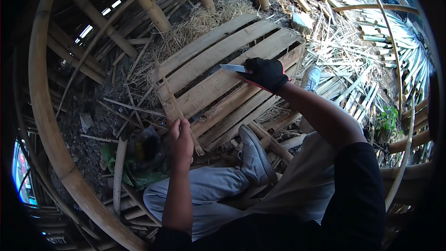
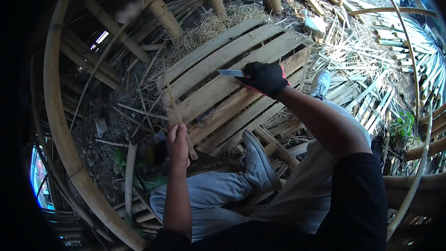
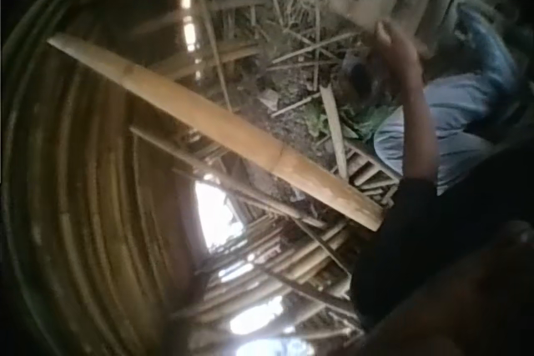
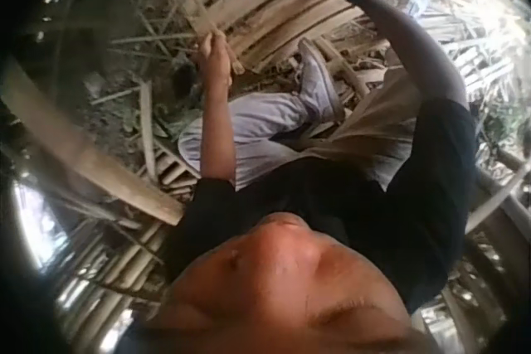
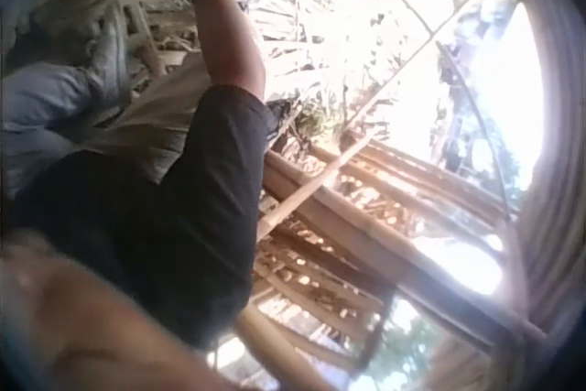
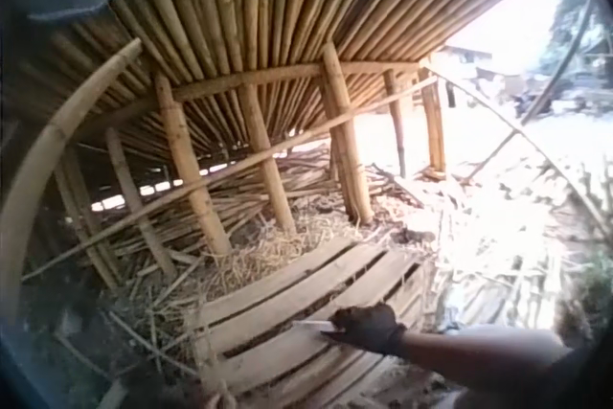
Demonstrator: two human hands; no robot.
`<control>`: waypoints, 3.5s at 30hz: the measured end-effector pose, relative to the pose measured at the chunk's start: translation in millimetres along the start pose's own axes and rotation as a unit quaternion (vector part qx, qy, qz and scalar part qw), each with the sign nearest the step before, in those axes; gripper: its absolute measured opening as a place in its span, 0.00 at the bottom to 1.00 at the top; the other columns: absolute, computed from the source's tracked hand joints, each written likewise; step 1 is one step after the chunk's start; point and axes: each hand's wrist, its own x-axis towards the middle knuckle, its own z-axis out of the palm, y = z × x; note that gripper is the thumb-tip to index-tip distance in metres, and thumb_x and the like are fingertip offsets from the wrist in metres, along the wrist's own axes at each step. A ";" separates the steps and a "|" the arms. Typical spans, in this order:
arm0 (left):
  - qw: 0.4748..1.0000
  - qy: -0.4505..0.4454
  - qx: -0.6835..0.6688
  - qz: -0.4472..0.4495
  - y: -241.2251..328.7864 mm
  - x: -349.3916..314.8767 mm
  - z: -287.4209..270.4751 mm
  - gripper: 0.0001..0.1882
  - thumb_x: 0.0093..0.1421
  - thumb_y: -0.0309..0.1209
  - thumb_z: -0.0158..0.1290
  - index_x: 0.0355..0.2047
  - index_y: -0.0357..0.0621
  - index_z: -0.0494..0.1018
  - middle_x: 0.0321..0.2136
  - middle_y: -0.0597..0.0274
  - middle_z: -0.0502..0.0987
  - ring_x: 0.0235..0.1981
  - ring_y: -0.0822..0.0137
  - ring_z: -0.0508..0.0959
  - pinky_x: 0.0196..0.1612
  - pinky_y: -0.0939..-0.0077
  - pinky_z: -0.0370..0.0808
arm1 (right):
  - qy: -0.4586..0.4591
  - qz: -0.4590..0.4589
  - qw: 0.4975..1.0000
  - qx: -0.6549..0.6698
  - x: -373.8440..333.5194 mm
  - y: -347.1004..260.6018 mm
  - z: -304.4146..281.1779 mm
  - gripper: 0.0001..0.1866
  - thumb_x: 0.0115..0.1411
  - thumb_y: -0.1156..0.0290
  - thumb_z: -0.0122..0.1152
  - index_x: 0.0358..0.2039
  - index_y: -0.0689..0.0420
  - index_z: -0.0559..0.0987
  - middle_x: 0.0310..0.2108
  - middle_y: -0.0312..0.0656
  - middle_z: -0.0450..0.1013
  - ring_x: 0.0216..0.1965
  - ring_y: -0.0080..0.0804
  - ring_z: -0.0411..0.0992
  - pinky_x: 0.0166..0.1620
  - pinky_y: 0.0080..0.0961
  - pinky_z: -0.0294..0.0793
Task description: The person sits on the ground and uses a knife to split a bamboo pole into thin strips. They hold the bamboo with one hand and guide the knife with the other, repeatedly splitting the pole and setting the strips aside.
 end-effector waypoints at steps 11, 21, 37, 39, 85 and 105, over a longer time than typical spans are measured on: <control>0.986 0.053 0.156 -0.004 27.7 93.3 -8.9 0.20 0.64 0.39 0.46 0.39 0.30 0.74 0.37 0.45 0.76 0.37 0.53 0.76 0.43 0.64 0.70 | 0.031 -0.018 0.999 -0.010 61.6 -12.0 4.8 0.21 0.58 0.40 0.53 0.27 0.44 0.79 0.27 0.37 0.78 0.29 0.38 0.78 0.30 0.34 0.75; 0.958 -0.029 0.221 -0.182 78.5 237.3 -57.7 0.16 0.57 0.40 0.49 0.37 0.40 0.72 0.35 0.47 0.75 0.40 0.51 0.77 0.32 0.45 0.75 | 0.014 -0.005 1.000 0.015 150.1 -47.3 -4.7 0.26 0.59 0.37 0.47 0.33 0.45 0.82 0.33 0.38 0.80 0.36 0.39 0.79 0.40 0.36 0.75; 0.945 -0.020 0.238 -0.225 87.5 249.8 -60.7 0.23 0.57 0.43 0.49 0.48 0.43 0.67 0.50 0.43 0.65 0.49 0.35 0.68 0.42 0.14 0.60 | 0.063 0.000 0.997 0.052 161.5 -42.9 4.5 0.22 0.59 0.41 0.50 0.29 0.44 0.83 0.26 0.33 0.80 0.33 0.33 0.79 0.37 0.32 0.76; 0.941 -0.040 0.233 -0.242 84.1 253.4 -59.9 0.20 0.59 0.47 0.46 0.45 0.47 0.69 0.55 0.39 0.65 0.53 0.31 0.67 0.39 0.12 0.60 | 0.085 -0.002 0.996 0.026 161.4 -41.3 9.1 0.22 0.59 0.41 0.50 0.29 0.44 0.83 0.26 0.34 0.80 0.33 0.34 0.79 0.37 0.34 0.76; 0.998 -0.015 -0.065 0.001 5.8 39.1 -41.6 0.17 0.65 0.41 0.50 0.27 0.40 0.74 0.28 0.63 0.75 0.34 0.72 0.72 0.44 0.77 0.66 | 0.114 0.029 0.992 -0.044 14.5 -19.3 12.0 0.14 0.55 0.51 0.61 0.28 0.47 0.78 0.26 0.41 0.76 0.29 0.46 0.76 0.32 0.41 0.73; 0.968 -0.061 0.186 0.157 68.6 -51.2 -34.6 0.16 0.59 0.35 0.53 0.25 0.32 0.76 0.22 0.44 0.77 0.27 0.50 0.81 0.31 0.65 0.74 | -0.311 0.270 0.777 0.477 -4.8 -202.0 -63.4 0.43 0.61 0.30 0.40 0.48 0.62 0.76 0.21 0.38 0.73 0.13 0.20 0.62 0.19 0.17 0.61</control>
